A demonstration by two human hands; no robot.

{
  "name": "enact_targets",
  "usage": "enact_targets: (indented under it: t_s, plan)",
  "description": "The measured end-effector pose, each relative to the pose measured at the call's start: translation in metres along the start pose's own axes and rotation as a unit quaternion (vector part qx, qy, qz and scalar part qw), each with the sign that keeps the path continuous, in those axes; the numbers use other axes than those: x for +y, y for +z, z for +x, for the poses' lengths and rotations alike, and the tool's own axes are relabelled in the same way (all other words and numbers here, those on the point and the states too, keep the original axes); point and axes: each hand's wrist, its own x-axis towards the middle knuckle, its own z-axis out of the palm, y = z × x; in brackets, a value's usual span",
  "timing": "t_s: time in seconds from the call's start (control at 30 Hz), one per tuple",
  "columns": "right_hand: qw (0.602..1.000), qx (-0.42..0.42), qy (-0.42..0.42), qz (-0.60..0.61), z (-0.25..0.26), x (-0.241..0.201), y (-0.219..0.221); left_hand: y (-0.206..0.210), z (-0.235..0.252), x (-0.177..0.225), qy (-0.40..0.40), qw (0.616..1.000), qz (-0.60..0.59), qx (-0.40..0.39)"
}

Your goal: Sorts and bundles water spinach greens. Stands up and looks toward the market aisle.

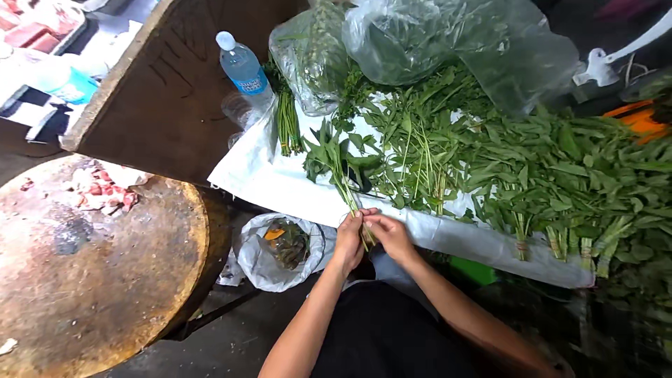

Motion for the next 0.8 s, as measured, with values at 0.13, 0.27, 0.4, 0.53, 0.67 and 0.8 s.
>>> enact_targets:
  t_s: [0.13,0.27,0.4,0.53,0.67,0.8]
  plan:
    - [0.997,0.006,0.034,0.074,0.015,-0.006,-0.037,0.000,0.002,0.012,-0.013,0.997,-0.072,-0.029]
    - [0.999,0.041,0.025,-0.012,0.026,-0.014,-0.064,0.003,0.004,0.022,-0.015,0.997,-0.078,-0.007]
    - [0.989,0.088,0.024,-0.112,0.038,-0.030,-0.079,0.002,0.007,0.030,0.004,0.995,-0.102,-0.010]
    - [0.981,-0.069,-0.023,-0.182,0.028,-0.045,-0.045,0.005,0.009,0.033,0.017,0.995,-0.097,0.010]
    - [0.962,-0.095,-0.050,-0.253,0.032,-0.030,-0.011,0.001,0.016,0.026,0.050,0.997,-0.054,0.025]
    - [0.959,-0.119,-0.027,-0.256,0.034,-0.030,-0.005,-0.002,0.016,0.029,0.056,0.997,-0.043,0.016]
